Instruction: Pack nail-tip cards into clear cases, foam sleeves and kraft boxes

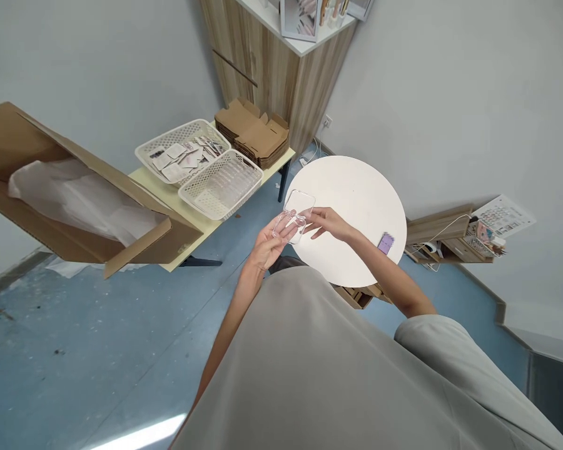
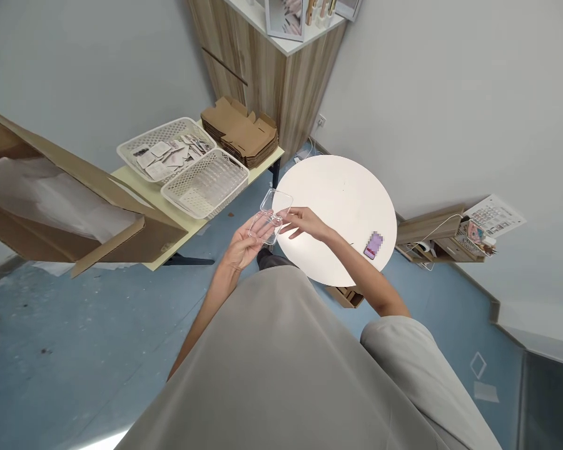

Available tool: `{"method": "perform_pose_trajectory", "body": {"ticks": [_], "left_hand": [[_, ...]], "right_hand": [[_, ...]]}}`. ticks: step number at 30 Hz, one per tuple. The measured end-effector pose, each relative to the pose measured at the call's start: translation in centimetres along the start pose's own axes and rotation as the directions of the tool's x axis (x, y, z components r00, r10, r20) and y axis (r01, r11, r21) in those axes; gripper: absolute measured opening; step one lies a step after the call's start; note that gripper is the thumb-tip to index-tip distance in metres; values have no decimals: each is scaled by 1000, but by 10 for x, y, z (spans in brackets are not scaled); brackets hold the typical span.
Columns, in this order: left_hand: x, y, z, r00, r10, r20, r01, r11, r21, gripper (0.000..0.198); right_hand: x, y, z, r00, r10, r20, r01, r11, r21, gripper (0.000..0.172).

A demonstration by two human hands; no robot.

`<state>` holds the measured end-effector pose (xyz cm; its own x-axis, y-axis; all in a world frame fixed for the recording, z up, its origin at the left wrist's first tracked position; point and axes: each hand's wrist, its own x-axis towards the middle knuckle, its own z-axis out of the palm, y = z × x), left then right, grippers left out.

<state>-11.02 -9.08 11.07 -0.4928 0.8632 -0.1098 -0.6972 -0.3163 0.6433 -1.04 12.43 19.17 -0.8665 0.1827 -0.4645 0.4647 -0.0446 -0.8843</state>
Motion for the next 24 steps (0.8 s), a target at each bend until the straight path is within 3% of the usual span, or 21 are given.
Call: {"method": "perform_pose_trajectory", "body": {"ticks": [5,10,13,17,24], "left_hand": [[9,-13,-6,998,-51,-31,51,999,-6,87],[36,-16,-22,983,-118,-141,124,992,38,87],[60,-2,-43,964,-120,-239,148,984,99,91],[91,27,-68,947,-150,-283,196,970,143,91],[148,65,-72,921,-227,-316,289,943,167,91]], "right_hand": [[0,35,11,995,-2,-101,14,992,124,61],[15,66,1,970,89,-225,-30,967,254,53],[38,81,-14,949,163,-271,-74,948,310,46],[85,100,-37,913,276,-301,-165,924,346,34],[156,131,-72,817,482,-317,-354,853,384,27]]}}
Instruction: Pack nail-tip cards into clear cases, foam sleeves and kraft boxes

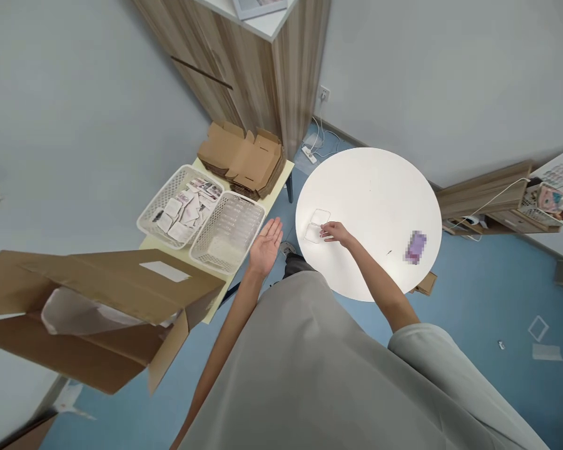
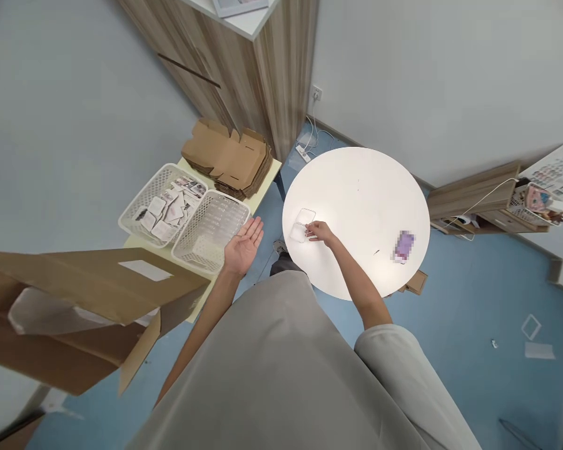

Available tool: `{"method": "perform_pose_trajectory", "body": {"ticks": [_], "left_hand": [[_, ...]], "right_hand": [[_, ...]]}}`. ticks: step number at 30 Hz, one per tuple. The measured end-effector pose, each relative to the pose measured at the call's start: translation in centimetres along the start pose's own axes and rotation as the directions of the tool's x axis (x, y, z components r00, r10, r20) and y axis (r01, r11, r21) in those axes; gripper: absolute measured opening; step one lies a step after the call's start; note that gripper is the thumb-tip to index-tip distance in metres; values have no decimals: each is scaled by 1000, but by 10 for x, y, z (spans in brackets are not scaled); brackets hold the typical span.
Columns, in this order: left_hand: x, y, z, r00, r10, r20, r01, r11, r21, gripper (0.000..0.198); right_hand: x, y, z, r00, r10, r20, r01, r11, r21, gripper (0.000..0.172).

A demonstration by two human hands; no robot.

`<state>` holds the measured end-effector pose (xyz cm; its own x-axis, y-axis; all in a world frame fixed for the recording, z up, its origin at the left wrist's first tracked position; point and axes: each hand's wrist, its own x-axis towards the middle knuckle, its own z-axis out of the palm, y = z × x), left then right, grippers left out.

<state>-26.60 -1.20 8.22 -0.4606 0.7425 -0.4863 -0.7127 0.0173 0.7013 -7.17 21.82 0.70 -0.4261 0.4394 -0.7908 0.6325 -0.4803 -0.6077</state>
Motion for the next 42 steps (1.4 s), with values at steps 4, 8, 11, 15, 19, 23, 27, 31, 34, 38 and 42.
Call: {"method": "perform_pose_trajectory", "body": {"ticks": [4,8,11,15,19,23,27,31,34,38,42], "left_hand": [[23,18,3,999,-26,-24,26,1000,-8,91],[36,27,-3,998,-48,-41,48,999,-4,83],[42,34,-10,997,-51,-57,50,999,-15,80],[48,44,-20,997,-45,-58,44,999,-29,79],[49,51,-31,998,-16,-57,13,998,-57,78],[45,57,-44,994,40,-101,-53,990,-130,78],[36,60,-62,979,103,-175,-136,973,-189,80],[21,59,-82,956,159,-246,-219,946,-240,85],[8,57,-94,932,198,-303,-287,915,-285,85],[-9,54,-104,892,241,-383,-378,861,-340,85],[-22,52,-107,849,256,-462,-453,802,-389,84]], "right_hand": [[33,-3,-6,996,73,-42,-74,997,-19,23],[59,-5,-10,990,123,-65,-127,990,-63,23],[74,-5,-11,985,148,-90,-157,982,-101,25],[82,-6,-13,975,169,-142,-194,964,-183,28],[77,-22,-16,962,181,-205,-240,918,-315,32],[68,-67,-5,974,123,-188,-197,870,-452,32],[62,-134,37,996,-84,14,76,795,-602,31],[66,-199,116,939,-246,240,340,565,-752,33],[72,-233,193,861,-278,427,505,357,-786,40],[83,-250,299,794,-224,566,589,51,-806,48],[102,-240,389,747,-184,639,600,-227,-767,54]]}}
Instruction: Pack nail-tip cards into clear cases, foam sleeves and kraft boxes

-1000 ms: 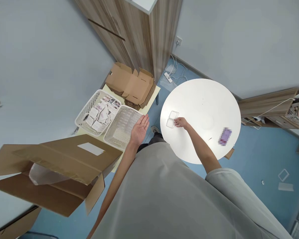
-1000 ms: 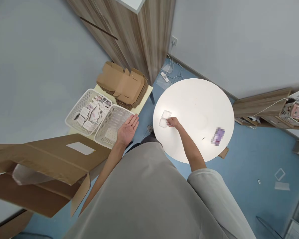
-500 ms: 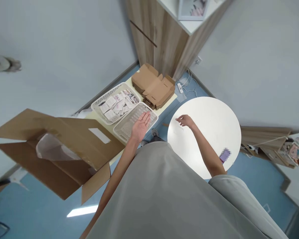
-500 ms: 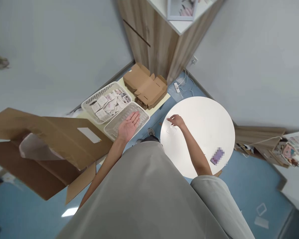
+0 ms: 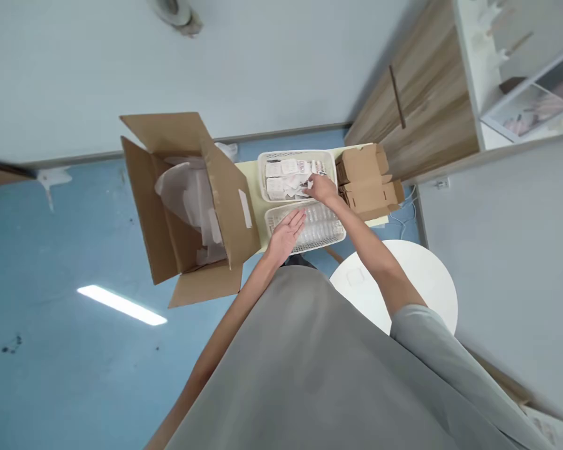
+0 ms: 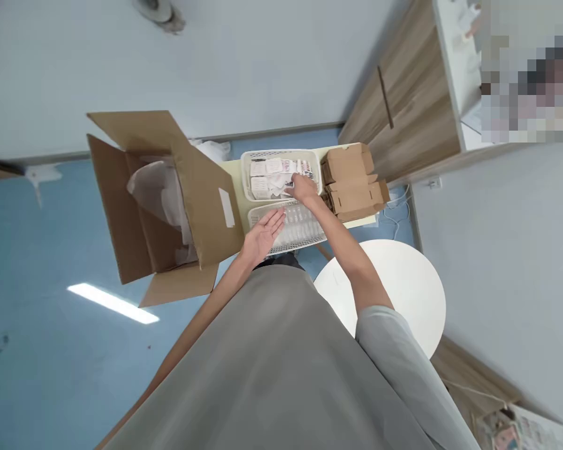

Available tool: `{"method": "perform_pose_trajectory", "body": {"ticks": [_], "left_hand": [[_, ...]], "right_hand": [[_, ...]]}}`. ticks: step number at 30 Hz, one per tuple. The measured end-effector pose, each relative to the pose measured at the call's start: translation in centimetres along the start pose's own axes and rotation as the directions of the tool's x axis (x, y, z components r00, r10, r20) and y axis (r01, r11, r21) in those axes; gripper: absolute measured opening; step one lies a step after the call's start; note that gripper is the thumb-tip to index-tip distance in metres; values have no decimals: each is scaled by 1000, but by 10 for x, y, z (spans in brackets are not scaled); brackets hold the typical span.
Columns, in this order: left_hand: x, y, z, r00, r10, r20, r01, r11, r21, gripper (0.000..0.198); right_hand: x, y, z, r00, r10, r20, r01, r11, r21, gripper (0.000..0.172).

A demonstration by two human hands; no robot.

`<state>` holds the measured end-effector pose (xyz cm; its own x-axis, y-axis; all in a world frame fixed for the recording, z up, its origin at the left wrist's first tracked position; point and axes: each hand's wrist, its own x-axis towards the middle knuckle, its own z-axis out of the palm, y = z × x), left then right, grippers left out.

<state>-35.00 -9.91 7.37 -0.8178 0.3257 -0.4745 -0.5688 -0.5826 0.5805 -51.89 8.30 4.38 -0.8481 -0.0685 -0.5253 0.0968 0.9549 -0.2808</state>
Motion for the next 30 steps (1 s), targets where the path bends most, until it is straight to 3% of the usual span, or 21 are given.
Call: {"method": "perform_pose_trajectory", "body": {"ticks": [4,9,17,30], "left_hand": [[-12,1,-6,999,40,-37,-42,999,-35,87],[-24,1,-16,991,101,-88,-106,993,-53,87],[-33,-1,-23,986,116,-118,-123,991,-54,89],[-37,-8,-23,992,87,-88,-90,995,-33,95]], "right_hand": [[50,-37,24,997,-48,57,58,980,-189,59],[74,-51,44,992,-47,114,81,945,-317,44],[71,-46,49,981,-157,115,192,880,-434,42],[50,-26,38,975,-213,65,219,862,-457,40]]}}
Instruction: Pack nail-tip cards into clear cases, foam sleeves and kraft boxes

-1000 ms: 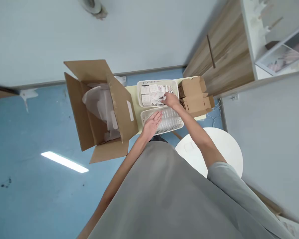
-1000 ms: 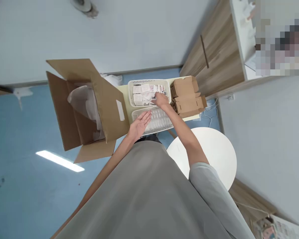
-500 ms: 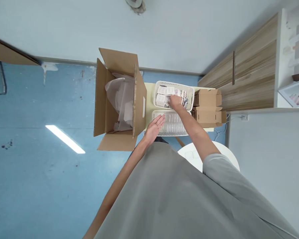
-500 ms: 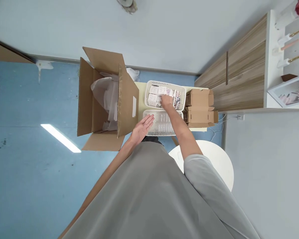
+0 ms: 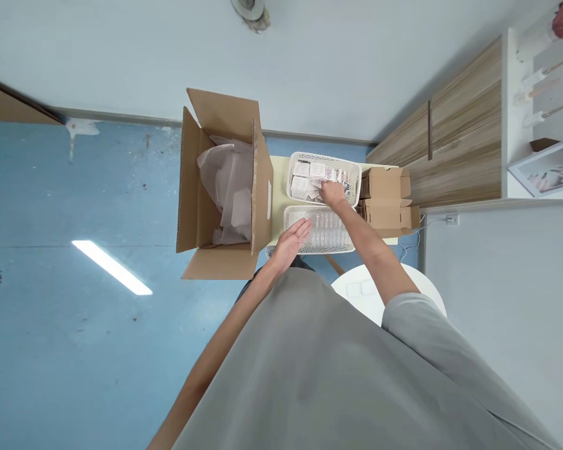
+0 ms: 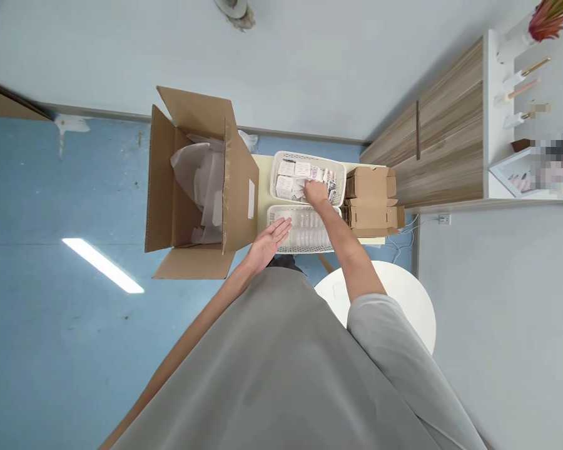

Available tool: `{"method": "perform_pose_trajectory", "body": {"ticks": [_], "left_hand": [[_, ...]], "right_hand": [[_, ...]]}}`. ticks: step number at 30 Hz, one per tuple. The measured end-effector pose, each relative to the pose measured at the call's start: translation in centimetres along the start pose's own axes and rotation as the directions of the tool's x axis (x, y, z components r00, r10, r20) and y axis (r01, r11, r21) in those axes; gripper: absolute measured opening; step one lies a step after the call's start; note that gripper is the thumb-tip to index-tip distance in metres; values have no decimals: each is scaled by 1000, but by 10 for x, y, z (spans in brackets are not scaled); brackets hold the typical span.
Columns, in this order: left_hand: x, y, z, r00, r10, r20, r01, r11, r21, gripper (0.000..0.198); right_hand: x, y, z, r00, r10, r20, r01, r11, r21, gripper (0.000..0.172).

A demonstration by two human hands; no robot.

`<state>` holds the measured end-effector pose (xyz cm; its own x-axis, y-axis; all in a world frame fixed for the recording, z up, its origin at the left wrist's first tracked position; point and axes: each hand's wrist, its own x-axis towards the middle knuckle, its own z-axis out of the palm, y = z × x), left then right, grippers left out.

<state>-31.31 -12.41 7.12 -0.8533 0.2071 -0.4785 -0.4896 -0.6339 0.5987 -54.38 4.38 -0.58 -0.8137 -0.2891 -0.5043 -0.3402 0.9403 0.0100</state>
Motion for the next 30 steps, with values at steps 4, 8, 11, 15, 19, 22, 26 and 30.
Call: {"method": "perform_pose_trajectory", "body": {"ticks": [4,8,11,15,19,22,26,30], "left_hand": [[-3,-4,1,1000,-10,-12,10,1000,8,95],[-11,-7,-3,999,5,-32,-3,999,34,96],[-18,-5,-7,999,15,-50,-12,999,48,97],[-22,-4,-9,998,22,-63,-19,999,46,97],[-18,-6,-7,999,23,-42,-21,999,46,97],[-13,-9,-3,1000,2,-9,-2,999,43,95],[-5,-12,7,998,-56,39,54,997,51,94],[4,-18,19,996,-86,9,85,993,81,85]], "right_hand": [[14,2,-8,996,74,-52,-71,996,50,51],[39,-1,-15,995,98,34,-100,993,69,73],[50,-3,-17,987,95,127,-107,990,87,84],[48,-1,-16,992,83,98,-91,993,79,63],[35,7,-20,996,48,70,-51,997,49,44],[18,15,-23,997,31,72,-36,997,71,40],[-19,28,-22,997,55,46,-67,948,312,37],[-78,37,-12,992,129,-9,-73,619,782,46]]}}
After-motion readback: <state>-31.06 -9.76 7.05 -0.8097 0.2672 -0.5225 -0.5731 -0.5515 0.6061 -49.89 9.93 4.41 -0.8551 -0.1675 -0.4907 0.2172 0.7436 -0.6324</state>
